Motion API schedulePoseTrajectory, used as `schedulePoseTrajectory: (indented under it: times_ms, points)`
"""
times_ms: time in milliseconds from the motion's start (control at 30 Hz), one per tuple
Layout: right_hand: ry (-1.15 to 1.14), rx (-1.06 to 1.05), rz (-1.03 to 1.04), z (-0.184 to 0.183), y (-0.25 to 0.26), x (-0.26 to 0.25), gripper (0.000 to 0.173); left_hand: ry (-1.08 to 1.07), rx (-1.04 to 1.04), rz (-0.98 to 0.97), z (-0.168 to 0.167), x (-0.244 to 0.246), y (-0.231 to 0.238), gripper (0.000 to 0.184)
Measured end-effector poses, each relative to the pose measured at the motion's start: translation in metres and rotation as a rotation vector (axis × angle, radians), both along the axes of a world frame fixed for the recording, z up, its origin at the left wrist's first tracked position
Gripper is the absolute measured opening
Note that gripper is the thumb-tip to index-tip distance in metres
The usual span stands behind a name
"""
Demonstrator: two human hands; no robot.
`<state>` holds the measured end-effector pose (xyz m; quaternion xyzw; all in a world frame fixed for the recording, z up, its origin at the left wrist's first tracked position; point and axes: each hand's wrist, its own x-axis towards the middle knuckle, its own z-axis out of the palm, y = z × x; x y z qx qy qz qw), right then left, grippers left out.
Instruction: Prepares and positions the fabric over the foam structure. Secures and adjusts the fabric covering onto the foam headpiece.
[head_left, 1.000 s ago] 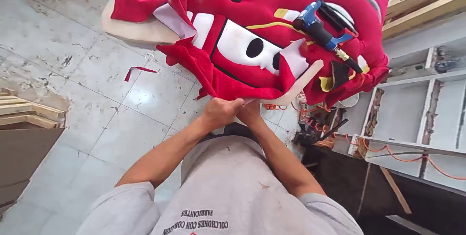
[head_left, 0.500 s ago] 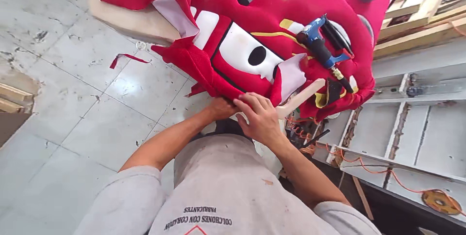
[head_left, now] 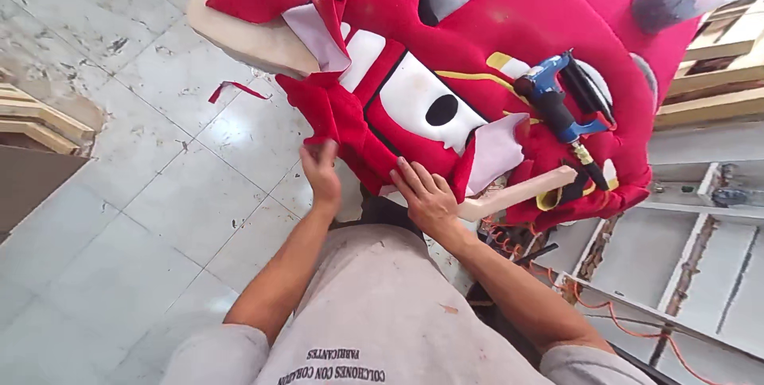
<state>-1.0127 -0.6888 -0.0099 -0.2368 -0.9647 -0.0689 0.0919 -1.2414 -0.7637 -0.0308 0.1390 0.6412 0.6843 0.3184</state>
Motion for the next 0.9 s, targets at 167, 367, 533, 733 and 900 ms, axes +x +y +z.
schedulePoseTrajectory:
  times_ms: [167, 367, 533, 733, 900]
  points:
    - [0.016, 0.013, 0.007, 0.000, 0.000, 0.000, 0.050, -0.635, 0.117, 0.047, 0.054, -0.053, 0.042, 0.057]
    - [0.023, 0.004, 0.002, -0.001, 0.000, 0.001, 0.050, -0.432, 0.024, 0.435, 0.020, -0.083, 0.046, 0.042]
    - [0.021, 0.018, -0.003, -0.004, -0.001, 0.002, 0.052, 0.206, -0.478, 0.256, -0.072, -0.067, 0.070, 0.043]
    - [0.029, 0.024, 0.012, -0.002, 0.001, 0.002, 0.048, -0.005, -0.551, 0.298, -0.098, -0.047, 0.102, 0.036]
    - [0.041, -0.054, 0.039, 0.006, 0.003, 0.004, 0.043, -0.170, -0.463, 0.301, -0.102, -0.036, 0.083, 0.054]
